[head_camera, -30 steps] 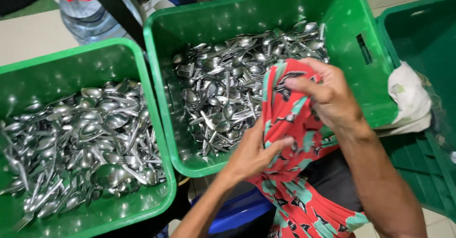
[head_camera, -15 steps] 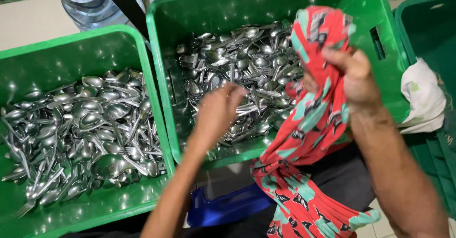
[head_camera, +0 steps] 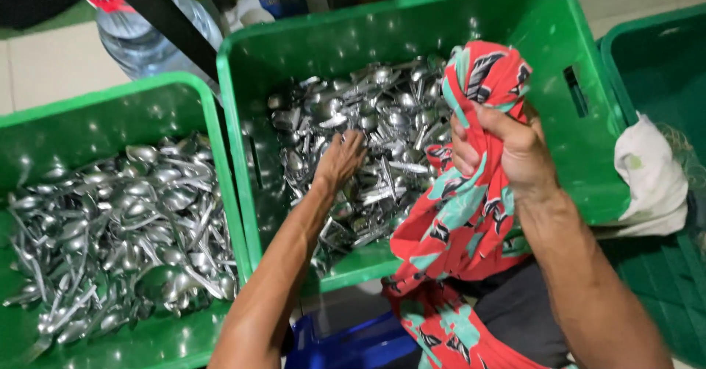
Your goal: Wiping and cleaning individual metal spoons with a cloth.
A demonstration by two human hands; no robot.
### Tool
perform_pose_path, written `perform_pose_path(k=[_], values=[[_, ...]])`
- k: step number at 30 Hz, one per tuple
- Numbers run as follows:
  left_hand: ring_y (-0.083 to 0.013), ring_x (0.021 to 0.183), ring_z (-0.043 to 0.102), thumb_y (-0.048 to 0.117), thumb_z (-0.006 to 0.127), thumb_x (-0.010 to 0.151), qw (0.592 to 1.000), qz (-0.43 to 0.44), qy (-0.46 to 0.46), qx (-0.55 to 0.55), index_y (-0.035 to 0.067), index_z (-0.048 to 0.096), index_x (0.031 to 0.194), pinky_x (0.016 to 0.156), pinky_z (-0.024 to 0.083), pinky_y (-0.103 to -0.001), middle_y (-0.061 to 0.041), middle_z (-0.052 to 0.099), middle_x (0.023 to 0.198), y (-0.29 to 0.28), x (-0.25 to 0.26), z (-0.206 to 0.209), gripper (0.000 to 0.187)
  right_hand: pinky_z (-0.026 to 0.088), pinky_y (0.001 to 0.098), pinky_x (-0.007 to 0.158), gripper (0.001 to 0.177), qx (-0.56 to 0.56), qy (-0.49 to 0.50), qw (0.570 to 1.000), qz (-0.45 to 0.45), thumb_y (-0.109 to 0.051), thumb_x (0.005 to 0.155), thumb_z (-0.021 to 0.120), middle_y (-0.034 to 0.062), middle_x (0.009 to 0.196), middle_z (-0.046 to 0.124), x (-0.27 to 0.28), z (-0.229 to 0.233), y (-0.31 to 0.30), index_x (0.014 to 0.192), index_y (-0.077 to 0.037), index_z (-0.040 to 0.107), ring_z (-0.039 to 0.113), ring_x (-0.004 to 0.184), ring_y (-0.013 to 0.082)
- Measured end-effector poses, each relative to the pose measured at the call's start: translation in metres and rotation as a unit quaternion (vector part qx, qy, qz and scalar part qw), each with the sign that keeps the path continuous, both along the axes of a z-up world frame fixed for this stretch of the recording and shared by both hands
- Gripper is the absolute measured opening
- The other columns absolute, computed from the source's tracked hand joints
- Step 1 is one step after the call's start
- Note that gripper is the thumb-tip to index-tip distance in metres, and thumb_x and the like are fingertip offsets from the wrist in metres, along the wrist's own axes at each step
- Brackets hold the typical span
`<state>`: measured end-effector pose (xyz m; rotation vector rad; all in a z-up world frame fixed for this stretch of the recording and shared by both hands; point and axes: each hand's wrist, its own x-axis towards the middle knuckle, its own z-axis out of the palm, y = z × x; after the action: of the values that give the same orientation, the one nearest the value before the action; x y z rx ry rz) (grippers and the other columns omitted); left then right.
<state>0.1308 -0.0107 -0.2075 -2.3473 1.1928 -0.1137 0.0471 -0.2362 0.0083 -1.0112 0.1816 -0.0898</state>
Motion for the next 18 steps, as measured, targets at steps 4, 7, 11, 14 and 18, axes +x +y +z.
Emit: perform_pose_path(k=[4, 7, 11, 14, 18], values=[[-0.0286, 0.118, 0.038, 0.032, 0.050, 0.098, 1.000, -0.007, -0.006, 0.025, 0.029, 0.064, 0.125, 0.087, 0.035, -0.038, -0.006, 0.046, 0.126, 0.004, 0.027, -0.084, 0.030, 0.052, 0.0381, 0.033, 0.024, 0.029, -0.020, 0.999, 0.016, -0.015, 0.094, 0.065, 0.0206, 0.067, 0.048, 0.006, 0.007, 0.005, 0.088, 0.007, 0.060, 0.054, 0.037, 0.0260], [-0.0319, 0.116, 0.041, 0.036, 0.049, 0.097, 0.995, -0.050, -0.027, 0.085, 0.024, 0.073, 0.111, 0.097, 0.035, -0.049, -0.011, 0.052, 0.122, 0.010, 0.029, -0.062, 0.030, 0.044, 0.0338, 0.036, 0.064, -0.043, -0.018, 0.995, 0.083, -0.060, 0.097, 0.045, 0.0118, 0.055, 0.055, 0.005, 0.030, 0.006, 0.089, 0.001, 0.059, 0.052, 0.040, 0.0209], [-0.0274, 0.085, 0.063, 0.017, 0.043, 0.097, 0.996, 0.082, 0.003, 0.014, 0.014, 0.061, 0.110, 0.076, 0.042, -0.050, -0.007, 0.066, 0.090, 0.020, 0.012, -0.022, 0.022, 0.050, 0.0372, 0.075, 0.032, -0.179, 0.041, 0.983, 0.024, -0.032, 0.105, 0.044, 0.0103, 0.091, 0.062, 0.008, -0.004, -0.014, 0.111, -0.005, 0.059, 0.059, 0.080, 0.0179], [-0.0339, 0.073, 0.069, 0.008, 0.042, 0.093, 0.954, 0.211, 0.101, -0.190, 0.002, 0.048, 0.119, 0.064, 0.051, -0.053, -0.013, 0.068, 0.081, 0.021, 0.000, 0.045, 0.027, 0.052, 0.0332, 0.101, 0.030, -0.337, -0.020, 0.941, -0.027, -0.023, 0.100, 0.062, 0.0047, 0.112, 0.065, 0.019, -0.026, -0.023, 0.127, -0.010, 0.065, 0.060, 0.106, 0.0105], [-0.0517, 0.087, 0.068, 0.022, 0.041, 0.103, 0.666, 0.313, 0.405, -0.542, 0.004, 0.068, 0.109, 0.075, 0.051, -0.058, -0.025, 0.071, 0.083, 0.026, -0.026, 0.104, 0.033, 0.050, 0.0387, 0.091, 0.029, -0.528, -0.138, 0.838, -0.015, -0.025, 0.092, 0.069, 0.0117, 0.103, 0.068, 0.027, -0.035, -0.009, 0.117, -0.011, 0.070, 0.065, 0.099, 0.0247]])
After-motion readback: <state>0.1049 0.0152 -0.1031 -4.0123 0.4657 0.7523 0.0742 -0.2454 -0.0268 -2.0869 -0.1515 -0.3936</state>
